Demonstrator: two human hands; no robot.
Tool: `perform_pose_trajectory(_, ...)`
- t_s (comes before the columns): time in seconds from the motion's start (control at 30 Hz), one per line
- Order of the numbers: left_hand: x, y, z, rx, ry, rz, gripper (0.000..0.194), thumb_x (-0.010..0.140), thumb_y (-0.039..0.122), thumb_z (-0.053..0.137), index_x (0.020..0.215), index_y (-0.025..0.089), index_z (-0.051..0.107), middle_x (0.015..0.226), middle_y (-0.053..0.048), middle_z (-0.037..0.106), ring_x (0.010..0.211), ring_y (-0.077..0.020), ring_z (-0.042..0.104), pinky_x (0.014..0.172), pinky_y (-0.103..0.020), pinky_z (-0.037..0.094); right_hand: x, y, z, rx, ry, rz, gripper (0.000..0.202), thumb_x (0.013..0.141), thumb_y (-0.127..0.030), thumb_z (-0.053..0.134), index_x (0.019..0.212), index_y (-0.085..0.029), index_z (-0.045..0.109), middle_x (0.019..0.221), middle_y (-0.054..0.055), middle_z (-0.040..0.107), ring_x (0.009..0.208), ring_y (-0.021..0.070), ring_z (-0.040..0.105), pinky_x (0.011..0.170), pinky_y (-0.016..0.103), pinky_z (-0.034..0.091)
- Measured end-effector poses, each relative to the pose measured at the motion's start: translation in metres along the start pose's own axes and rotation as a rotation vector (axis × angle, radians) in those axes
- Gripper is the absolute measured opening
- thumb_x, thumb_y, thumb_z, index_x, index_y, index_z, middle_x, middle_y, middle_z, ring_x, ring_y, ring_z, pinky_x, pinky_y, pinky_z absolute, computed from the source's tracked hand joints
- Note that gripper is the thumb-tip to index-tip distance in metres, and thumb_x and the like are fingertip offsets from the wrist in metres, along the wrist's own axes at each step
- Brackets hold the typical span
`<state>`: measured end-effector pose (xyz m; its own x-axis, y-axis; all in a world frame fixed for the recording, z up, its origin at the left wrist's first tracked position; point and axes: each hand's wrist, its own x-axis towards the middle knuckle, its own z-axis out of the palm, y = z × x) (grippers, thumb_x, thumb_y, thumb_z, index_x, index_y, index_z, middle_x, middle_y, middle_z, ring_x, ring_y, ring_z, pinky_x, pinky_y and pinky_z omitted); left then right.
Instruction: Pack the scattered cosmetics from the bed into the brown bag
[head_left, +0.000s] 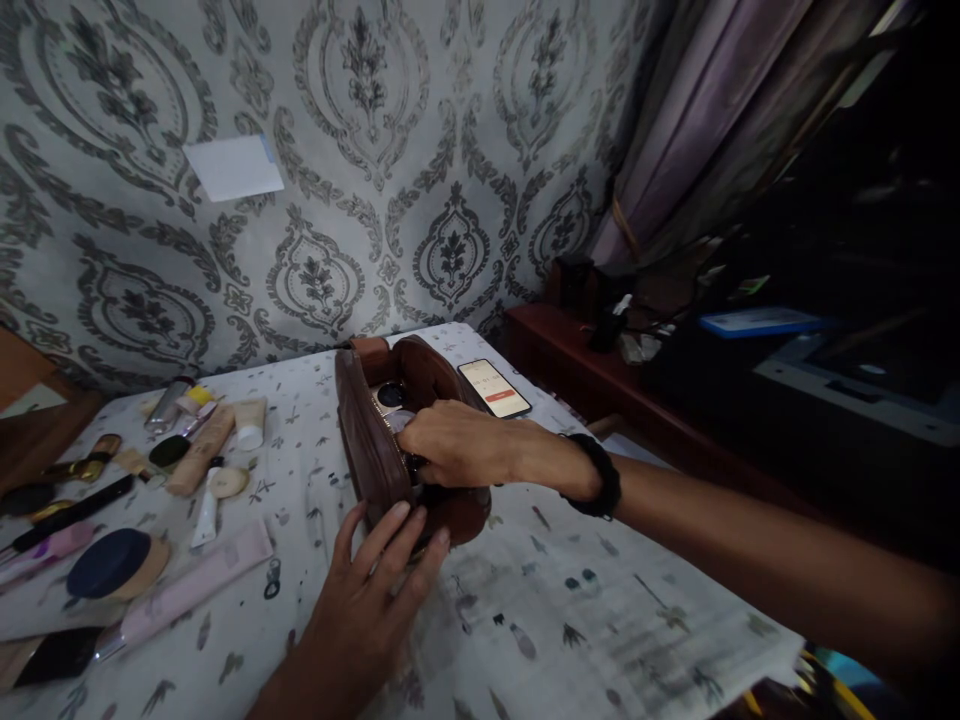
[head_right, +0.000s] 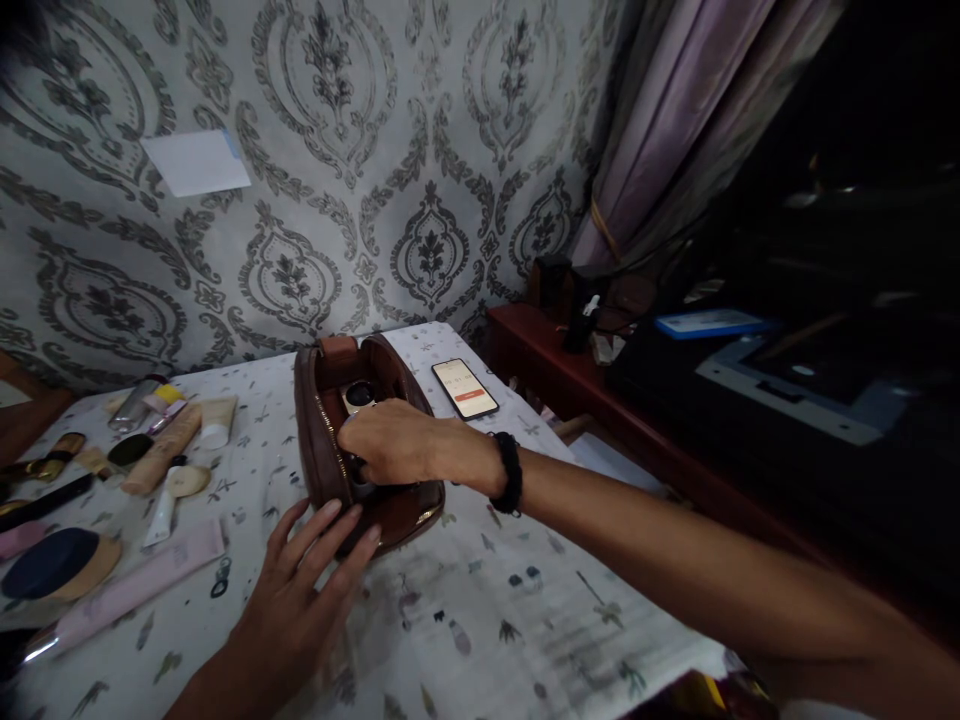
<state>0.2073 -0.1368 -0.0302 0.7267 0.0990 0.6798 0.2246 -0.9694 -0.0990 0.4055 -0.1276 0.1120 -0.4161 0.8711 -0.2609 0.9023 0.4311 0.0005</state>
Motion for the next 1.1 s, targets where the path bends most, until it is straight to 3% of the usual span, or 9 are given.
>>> perform_pose_trajectory(0.37,-0.001,0.0,0.002,0.005,0.016,-0.002,0.042,0.09,0.003,0.05,0.129,0.012,0.061,0.128,-0.015,0.064,0.137,-0.0264,0.041,0.121,-0.052,0.02,-0.001,0.002,0.001,0.015,0.015,-0.005,0.019,0.092,-0.019,0.061,0.105,-0.008,0.069,0.108,0.014,0.073,0.097,0.0247,0.068,0.071,0.03,0.042)
perform_pose_trajectory(0.77,-0.002,-0.001,0.002,0.005,0.01,-0.002,0.04,0.091,0.004,0.049,0.128,0.012,0.061,0.126,-0.014,0.066,0.137,-0.0239,0.042,0.122,-0.05,0.02,-0.003,0.004,-0.008,-0.046,-0.064,-0.069,0.022,0.09,-0.02,0.062,0.105,-0.008,0.071,0.097,0.014,0.075,0.092,0.0268,0.069,0.061,0.03,0.037)
perform_pose_trajectory(0.93,-0.001,-0.001,0.0,-0.009,0.005,0.001,0.042,0.089,0.002,0.049,0.129,0.011,0.061,0.127,-0.015,0.065,0.138,-0.0248,0.041,0.122,-0.05,0.018,-0.01,0.003,-0.011,-0.064,-0.065,-0.047,0.015,0.089,-0.014,0.061,0.1,-0.01,0.071,0.096,0.013,0.075,0.093,0.0265,0.07,0.066,0.031,0.039)
perform_pose_trajectory(1.1,-0.002,-0.001,-0.002,0.001,-0.024,0.007,0.045,0.089,0.002,0.047,0.132,0.011,0.06,0.13,-0.014,0.064,0.138,-0.0252,0.041,0.122,-0.051,0.017,-0.013,0.008,0.002,-0.144,-0.023,-0.007,0.017,0.089,-0.005,0.055,0.093,-0.012,0.07,0.093,0.012,0.075,0.088,0.0245,0.07,0.07,0.033,0.039)
